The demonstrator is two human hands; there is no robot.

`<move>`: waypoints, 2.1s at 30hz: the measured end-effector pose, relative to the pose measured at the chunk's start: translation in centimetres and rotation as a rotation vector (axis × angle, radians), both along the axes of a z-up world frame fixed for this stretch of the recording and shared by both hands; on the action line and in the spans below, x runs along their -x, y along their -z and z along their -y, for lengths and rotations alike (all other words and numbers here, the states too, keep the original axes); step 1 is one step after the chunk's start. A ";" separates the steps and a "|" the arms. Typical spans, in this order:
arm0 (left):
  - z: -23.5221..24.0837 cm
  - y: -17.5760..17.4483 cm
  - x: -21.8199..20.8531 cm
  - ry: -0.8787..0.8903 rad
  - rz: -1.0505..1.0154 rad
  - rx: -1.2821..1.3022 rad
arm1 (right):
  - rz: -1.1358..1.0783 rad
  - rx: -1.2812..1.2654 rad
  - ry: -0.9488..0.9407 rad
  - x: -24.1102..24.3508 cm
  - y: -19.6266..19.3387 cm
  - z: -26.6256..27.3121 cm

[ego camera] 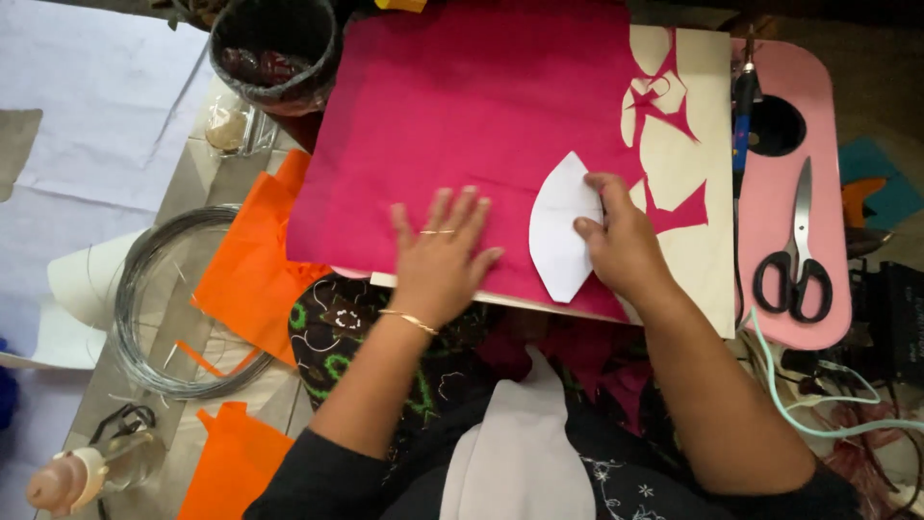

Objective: Using a soldering iron as a heat tool to cut out decorative leaf shapes from synthetic fabric using a paper template.

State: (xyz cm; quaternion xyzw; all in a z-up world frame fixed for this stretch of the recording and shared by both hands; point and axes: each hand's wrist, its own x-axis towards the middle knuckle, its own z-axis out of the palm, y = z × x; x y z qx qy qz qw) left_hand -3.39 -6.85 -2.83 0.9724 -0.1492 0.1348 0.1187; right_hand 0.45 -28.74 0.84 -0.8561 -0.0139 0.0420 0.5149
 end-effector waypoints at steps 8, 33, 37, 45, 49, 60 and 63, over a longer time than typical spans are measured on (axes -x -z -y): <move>0.0 -1.8 -0.9 -0.172 -0.150 -0.089 | 0.063 0.326 -0.237 -0.3 -0.4 0.8; 5.8 -2.7 -2.7 0.144 -0.338 -0.022 | 0.545 0.411 -0.055 6.8 3.0 4.7; 5.8 -2.8 -2.8 0.183 -0.355 -0.073 | 0.523 0.392 -0.059 6.8 2.9 4.8; 5.7 -2.8 -2.6 0.199 -0.341 -0.129 | 0.500 0.344 -0.092 5.6 2.6 6.1; 5.8 -2.5 -2.7 0.194 -0.340 -0.140 | 0.658 0.535 0.132 3.8 2.0 9.1; 5.7 -0.9 -2.6 0.181 -0.165 -0.213 | 0.614 0.795 0.429 5.7 0.3 14.6; 5.7 -1.0 -2.7 0.174 -0.160 -0.232 | 0.631 0.830 0.412 6.6 0.0 14.6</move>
